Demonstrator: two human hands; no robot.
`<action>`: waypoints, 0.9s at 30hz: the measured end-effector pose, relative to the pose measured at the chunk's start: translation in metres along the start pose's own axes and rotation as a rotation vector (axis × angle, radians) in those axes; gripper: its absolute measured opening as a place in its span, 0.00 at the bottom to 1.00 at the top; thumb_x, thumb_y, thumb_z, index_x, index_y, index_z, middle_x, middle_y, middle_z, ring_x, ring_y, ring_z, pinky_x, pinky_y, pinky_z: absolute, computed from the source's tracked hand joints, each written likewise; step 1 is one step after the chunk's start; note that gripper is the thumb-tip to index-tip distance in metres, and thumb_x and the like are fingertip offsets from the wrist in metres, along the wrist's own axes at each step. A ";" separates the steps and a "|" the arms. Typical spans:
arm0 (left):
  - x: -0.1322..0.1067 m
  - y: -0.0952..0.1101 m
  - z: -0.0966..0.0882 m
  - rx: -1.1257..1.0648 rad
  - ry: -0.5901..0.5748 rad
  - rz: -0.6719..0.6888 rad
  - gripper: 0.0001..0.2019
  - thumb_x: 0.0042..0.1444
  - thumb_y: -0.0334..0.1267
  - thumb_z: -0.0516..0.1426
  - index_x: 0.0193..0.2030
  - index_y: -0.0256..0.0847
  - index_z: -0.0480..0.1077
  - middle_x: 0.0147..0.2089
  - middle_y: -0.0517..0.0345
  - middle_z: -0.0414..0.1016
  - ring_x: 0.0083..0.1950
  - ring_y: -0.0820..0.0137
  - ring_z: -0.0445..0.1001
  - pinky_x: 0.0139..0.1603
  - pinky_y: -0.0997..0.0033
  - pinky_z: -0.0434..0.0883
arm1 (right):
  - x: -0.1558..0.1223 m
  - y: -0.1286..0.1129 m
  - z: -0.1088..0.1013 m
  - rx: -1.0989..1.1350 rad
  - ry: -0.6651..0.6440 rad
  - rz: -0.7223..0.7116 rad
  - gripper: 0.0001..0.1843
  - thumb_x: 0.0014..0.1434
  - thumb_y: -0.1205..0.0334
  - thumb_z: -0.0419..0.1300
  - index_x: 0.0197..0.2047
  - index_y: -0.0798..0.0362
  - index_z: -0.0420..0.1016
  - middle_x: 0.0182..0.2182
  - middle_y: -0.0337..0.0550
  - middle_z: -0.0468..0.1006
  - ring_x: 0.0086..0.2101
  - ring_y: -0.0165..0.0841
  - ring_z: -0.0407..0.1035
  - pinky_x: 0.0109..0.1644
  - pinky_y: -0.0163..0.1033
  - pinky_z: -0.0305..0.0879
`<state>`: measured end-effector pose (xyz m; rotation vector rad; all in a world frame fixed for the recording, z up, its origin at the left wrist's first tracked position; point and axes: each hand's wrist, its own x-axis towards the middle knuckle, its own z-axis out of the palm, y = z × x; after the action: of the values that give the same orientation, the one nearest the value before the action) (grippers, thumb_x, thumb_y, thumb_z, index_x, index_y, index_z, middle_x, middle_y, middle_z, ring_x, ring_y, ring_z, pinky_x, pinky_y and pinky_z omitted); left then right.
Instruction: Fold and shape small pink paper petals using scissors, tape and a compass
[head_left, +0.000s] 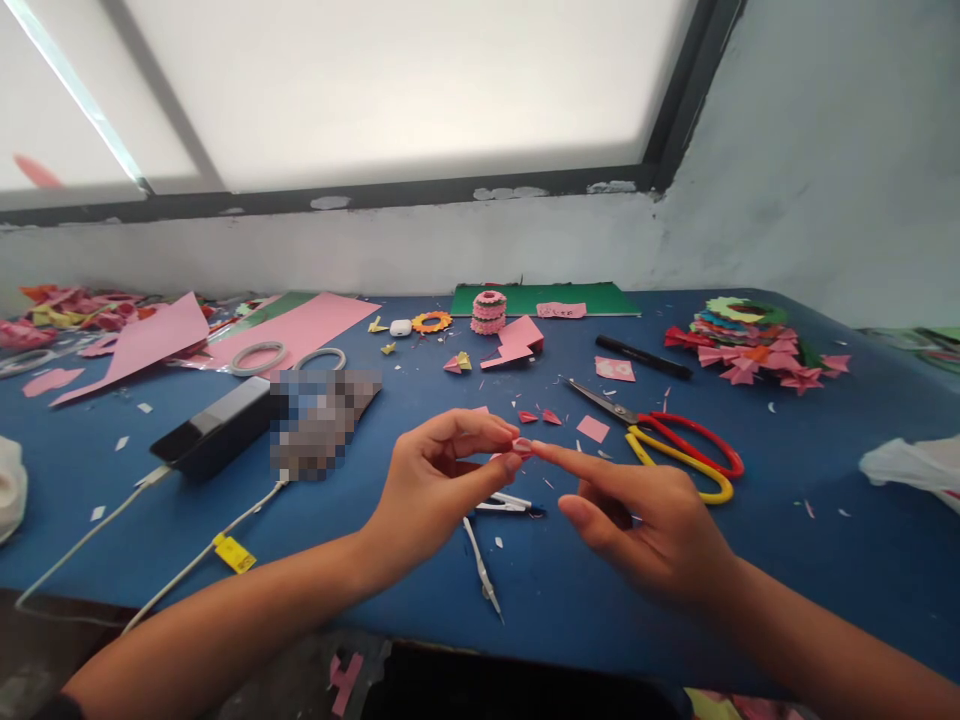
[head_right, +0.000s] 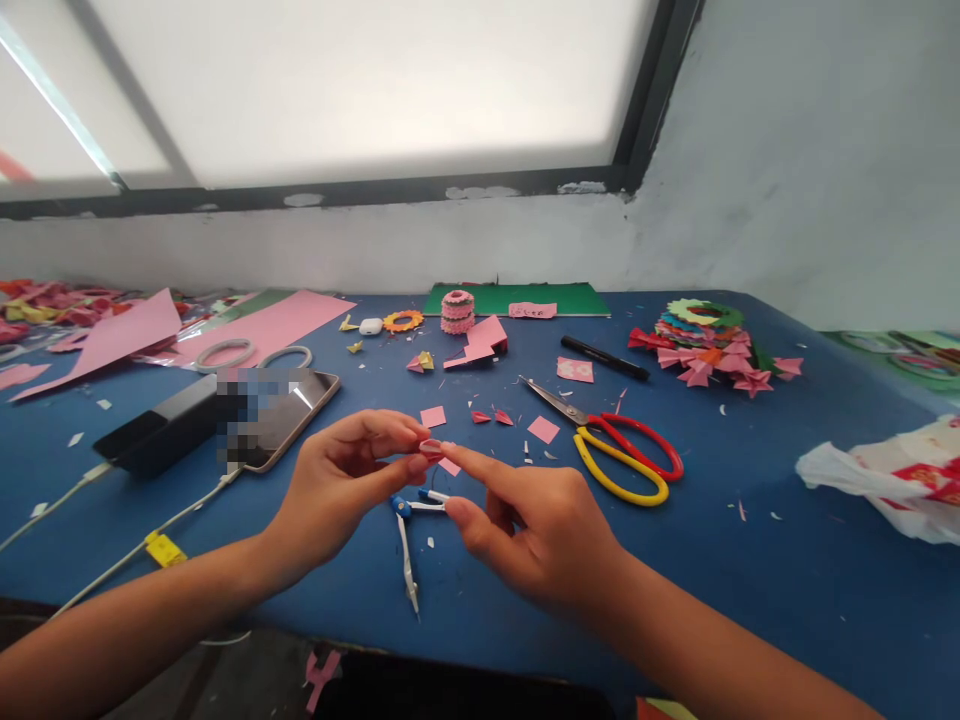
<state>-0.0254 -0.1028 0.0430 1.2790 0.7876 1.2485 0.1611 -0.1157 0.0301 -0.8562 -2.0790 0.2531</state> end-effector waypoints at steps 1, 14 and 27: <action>0.001 0.000 0.000 -0.012 0.001 -0.017 0.06 0.47 0.27 0.64 0.30 0.39 0.73 0.36 0.62 0.74 0.39 0.74 0.76 0.37 0.80 0.76 | -0.001 0.001 0.001 -0.043 0.012 -0.028 0.20 0.62 0.58 0.49 0.49 0.63 0.73 0.14 0.32 0.67 0.14 0.22 0.60 0.20 0.28 0.58; 0.005 0.003 -0.001 -0.054 0.010 -0.282 0.08 0.46 0.32 0.66 0.33 0.38 0.73 0.34 0.58 0.79 0.38 0.72 0.77 0.35 0.79 0.73 | 0.002 0.005 0.000 -0.209 0.088 -0.138 0.17 0.62 0.59 0.50 0.45 0.59 0.75 0.15 0.34 0.72 0.15 0.23 0.63 0.21 0.29 0.60; 0.008 0.006 0.000 -0.150 -0.021 -0.378 0.05 0.46 0.31 0.65 0.32 0.38 0.74 0.34 0.59 0.78 0.38 0.74 0.77 0.33 0.82 0.71 | 0.003 0.010 0.001 -0.262 0.118 -0.136 0.17 0.62 0.57 0.52 0.41 0.62 0.75 0.17 0.37 0.73 0.16 0.24 0.64 0.21 0.29 0.61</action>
<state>-0.0253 -0.0963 0.0505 0.9663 0.8584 0.9672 0.1645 -0.1066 0.0269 -0.8555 -2.0759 -0.1436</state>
